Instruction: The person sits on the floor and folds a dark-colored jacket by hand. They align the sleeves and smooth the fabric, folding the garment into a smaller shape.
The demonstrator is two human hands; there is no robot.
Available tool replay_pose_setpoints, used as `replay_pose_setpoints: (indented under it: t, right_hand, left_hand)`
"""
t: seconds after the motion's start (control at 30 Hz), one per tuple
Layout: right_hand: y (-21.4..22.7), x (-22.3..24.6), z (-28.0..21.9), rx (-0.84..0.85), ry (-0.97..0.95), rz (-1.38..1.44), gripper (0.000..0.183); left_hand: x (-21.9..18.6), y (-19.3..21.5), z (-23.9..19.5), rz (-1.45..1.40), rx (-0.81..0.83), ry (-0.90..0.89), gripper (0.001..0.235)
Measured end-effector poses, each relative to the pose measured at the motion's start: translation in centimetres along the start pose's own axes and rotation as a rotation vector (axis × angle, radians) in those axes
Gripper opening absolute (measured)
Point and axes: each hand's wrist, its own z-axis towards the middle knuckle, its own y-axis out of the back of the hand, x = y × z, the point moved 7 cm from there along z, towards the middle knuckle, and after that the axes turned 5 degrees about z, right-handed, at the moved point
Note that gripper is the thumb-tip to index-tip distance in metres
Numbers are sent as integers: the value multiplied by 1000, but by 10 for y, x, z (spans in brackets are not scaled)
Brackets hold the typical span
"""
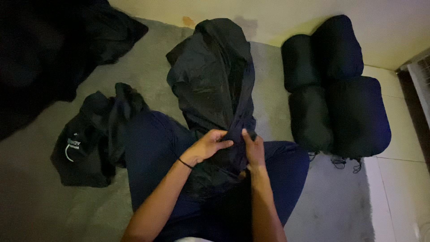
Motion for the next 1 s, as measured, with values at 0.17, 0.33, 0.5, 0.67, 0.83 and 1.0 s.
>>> replay_pose_setpoints:
  t: [0.17,0.33,0.5,0.67,0.83,1.0]
  right_hand:
    - [31,6,8,-125,130,128,42]
    - [-6,52,-38,-150,201,-4,39]
    - [-56,69,-71,104,149,-231,33]
    - [-69,85,-83,138,145,-235,27]
    - [-31,35,-42,92,213,-197,37]
    - [-21,19,-29,143,185,-42,25]
  left_hand:
    - [-38,30,-15,-17,-292,19,8]
    - [-20,70,-8,215,-503,66,15]
    - [-80,61,-37,409,-586,86,57]
    - [-88,51,-32,301,-640,-119,21]
    - [-45,92,-19,179,-821,-274,19]
    - [-104,64,-53,95,-885,-278,15]
